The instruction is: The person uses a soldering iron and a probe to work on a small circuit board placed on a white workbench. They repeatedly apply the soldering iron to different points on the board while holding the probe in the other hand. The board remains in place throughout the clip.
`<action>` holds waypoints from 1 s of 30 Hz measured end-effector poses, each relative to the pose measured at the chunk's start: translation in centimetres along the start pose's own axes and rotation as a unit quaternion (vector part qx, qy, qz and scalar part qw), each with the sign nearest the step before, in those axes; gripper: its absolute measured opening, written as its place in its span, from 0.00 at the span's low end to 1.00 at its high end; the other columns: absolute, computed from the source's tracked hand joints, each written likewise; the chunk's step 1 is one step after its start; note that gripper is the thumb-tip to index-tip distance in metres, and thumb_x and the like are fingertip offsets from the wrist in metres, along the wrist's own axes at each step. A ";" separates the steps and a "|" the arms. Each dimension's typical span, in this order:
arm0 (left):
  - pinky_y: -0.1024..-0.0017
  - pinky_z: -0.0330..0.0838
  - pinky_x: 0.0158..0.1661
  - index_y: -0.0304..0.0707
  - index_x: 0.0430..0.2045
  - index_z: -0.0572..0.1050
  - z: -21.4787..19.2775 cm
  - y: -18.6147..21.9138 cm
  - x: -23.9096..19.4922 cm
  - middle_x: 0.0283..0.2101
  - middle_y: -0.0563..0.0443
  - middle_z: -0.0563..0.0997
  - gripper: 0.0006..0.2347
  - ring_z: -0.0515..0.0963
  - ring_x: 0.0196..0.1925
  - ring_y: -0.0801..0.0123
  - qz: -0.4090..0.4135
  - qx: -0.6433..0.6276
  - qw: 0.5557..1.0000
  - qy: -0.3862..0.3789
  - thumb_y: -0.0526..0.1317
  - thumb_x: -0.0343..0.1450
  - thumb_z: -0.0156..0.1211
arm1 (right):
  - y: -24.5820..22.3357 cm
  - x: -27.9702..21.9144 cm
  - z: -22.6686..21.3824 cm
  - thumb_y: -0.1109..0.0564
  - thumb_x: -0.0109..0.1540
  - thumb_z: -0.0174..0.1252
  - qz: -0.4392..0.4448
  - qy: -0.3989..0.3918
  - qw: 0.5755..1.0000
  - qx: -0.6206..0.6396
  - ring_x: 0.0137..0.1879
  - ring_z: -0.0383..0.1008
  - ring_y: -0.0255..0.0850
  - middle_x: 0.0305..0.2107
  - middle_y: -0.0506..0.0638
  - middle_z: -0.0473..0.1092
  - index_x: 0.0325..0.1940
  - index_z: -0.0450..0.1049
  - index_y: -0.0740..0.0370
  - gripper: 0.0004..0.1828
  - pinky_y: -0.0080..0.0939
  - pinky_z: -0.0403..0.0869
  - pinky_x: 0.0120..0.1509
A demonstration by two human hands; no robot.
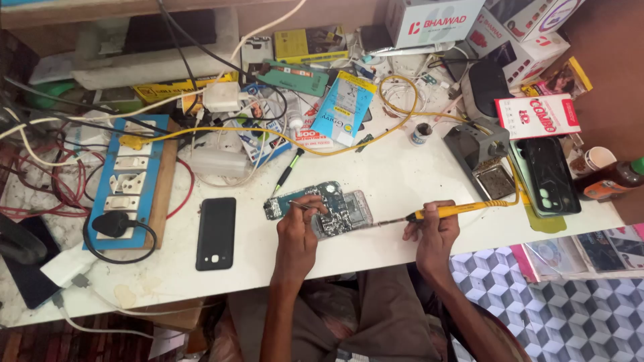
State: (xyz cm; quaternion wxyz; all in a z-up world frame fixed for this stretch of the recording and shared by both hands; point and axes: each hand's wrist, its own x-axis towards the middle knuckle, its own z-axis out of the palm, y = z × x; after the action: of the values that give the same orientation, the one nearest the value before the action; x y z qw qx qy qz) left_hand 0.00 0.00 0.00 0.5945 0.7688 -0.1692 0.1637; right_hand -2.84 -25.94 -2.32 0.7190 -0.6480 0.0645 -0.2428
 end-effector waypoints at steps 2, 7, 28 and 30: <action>0.70 0.78 0.41 0.26 0.49 0.70 -0.2 0.9 0.4 0.37 0.42 0.83 0.09 0.86 0.41 0.62 -0.030 0.021 0.999 -0.006 0.26 0.77 0.43 | -0.5 0.1 0.2 0.51 0.74 0.47 0.008 -0.012 1.000 0.008 0.23 0.70 0.38 0.24 0.52 0.67 0.47 0.61 0.63 0.12 0.34 0.66 0.26; 0.70 0.75 0.36 0.25 0.45 0.69 0.1 2.5 1.0 0.34 0.43 0.81 0.08 0.83 0.35 0.64 -0.040 0.003 0.999 0.009 0.26 0.77 0.40 | -1.4 0.1 0.6 0.52 0.74 0.46 0.009 -0.026 0.999 0.016 0.23 0.71 0.38 0.23 0.52 0.67 0.46 0.61 0.64 0.11 0.35 0.68 0.27; 0.72 0.73 0.37 0.27 0.45 0.70 -0.3 1.9 1.1 0.32 0.46 0.79 0.08 0.78 0.32 0.68 -0.031 -0.035 0.999 0.002 0.33 0.82 0.40 | -1.4 0.0 0.4 0.51 0.75 0.49 0.005 -0.046 0.999 0.015 0.25 0.74 0.41 0.25 0.53 0.68 0.47 0.61 0.64 0.13 0.36 0.69 0.29; 0.72 0.71 0.34 0.27 0.45 0.70 -0.5 2.1 1.0 0.32 0.45 0.79 0.09 0.76 0.29 0.68 -0.043 -0.029 0.999 0.003 0.33 0.82 0.40 | -1.5 0.0 0.4 0.51 0.75 0.49 0.004 -0.058 0.998 0.019 0.26 0.74 0.41 0.24 0.55 0.70 0.48 0.61 0.63 0.12 0.36 0.69 0.30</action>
State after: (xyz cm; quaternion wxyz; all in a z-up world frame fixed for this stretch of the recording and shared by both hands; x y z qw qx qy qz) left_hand -0.11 -0.05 2.37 0.6239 0.7570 -0.1390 0.1355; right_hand -3.11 -25.62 -0.85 0.7347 -0.6469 0.0211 -0.2033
